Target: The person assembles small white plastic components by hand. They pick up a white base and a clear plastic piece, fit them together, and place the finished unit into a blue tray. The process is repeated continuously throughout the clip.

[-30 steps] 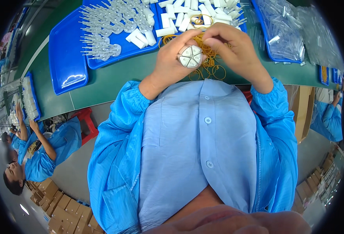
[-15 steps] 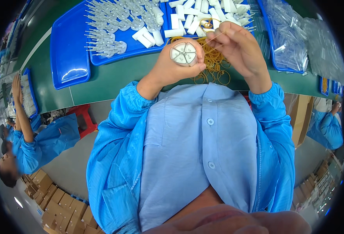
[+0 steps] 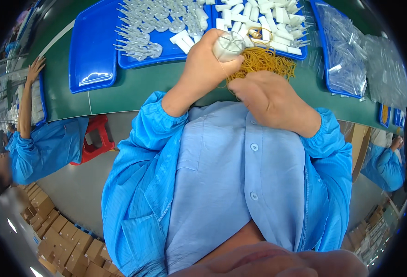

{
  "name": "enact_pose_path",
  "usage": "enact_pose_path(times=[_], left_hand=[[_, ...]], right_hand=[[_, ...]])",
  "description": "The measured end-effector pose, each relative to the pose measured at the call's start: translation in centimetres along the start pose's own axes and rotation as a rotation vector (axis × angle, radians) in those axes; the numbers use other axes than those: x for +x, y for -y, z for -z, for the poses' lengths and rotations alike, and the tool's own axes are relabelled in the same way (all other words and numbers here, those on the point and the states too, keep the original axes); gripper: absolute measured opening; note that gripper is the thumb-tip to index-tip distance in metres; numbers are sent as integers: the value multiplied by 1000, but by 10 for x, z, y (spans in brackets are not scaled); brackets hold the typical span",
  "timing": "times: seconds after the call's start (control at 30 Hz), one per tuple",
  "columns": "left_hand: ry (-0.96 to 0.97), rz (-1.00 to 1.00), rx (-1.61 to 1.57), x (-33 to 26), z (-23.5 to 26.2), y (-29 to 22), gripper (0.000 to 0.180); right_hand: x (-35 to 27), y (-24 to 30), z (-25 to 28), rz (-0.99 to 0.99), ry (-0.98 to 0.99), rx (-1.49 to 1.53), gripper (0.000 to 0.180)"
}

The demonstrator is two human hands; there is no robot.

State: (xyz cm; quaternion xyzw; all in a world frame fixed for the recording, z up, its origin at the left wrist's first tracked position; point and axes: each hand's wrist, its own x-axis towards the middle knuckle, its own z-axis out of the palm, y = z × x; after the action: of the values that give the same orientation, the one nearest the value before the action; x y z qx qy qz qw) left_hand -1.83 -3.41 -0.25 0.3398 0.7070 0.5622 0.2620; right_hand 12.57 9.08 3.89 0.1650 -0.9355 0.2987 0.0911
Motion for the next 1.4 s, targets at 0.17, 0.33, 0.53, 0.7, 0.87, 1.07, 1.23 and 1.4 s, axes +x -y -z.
enact_pose_path(times=[0.17,0.33,0.53,0.7,0.87,1.07,1.23,1.4], left_hand=[[415,345,-715,-16,27,-3,42],[287,612,-1273,-19,9,-1,28],[389,605,-1419,-26,-24,-31,19],[248,264,-1141,-16,-10,-30,23],[-15,-229,17,-16,-10,-13,35],[-117,-215,-3,-21,-8,-12,59],[-113,-266,-189,-34,8,1,70],[-330,-339,-472,-33,108,4,49]], right_hand=[[-23,-24,3,-246,-170,196,25],[-16,1,28,-136,-413,1167,27],[31,-1,33,325,-503,-162,37],[42,-7,12,58,-919,356,85],[36,2,25,-96,-529,185,98],[47,-2,-2,-232,-423,233,82],[53,-8,-18,-304,-341,414,75],[45,-15,7,-231,-337,298,59]])
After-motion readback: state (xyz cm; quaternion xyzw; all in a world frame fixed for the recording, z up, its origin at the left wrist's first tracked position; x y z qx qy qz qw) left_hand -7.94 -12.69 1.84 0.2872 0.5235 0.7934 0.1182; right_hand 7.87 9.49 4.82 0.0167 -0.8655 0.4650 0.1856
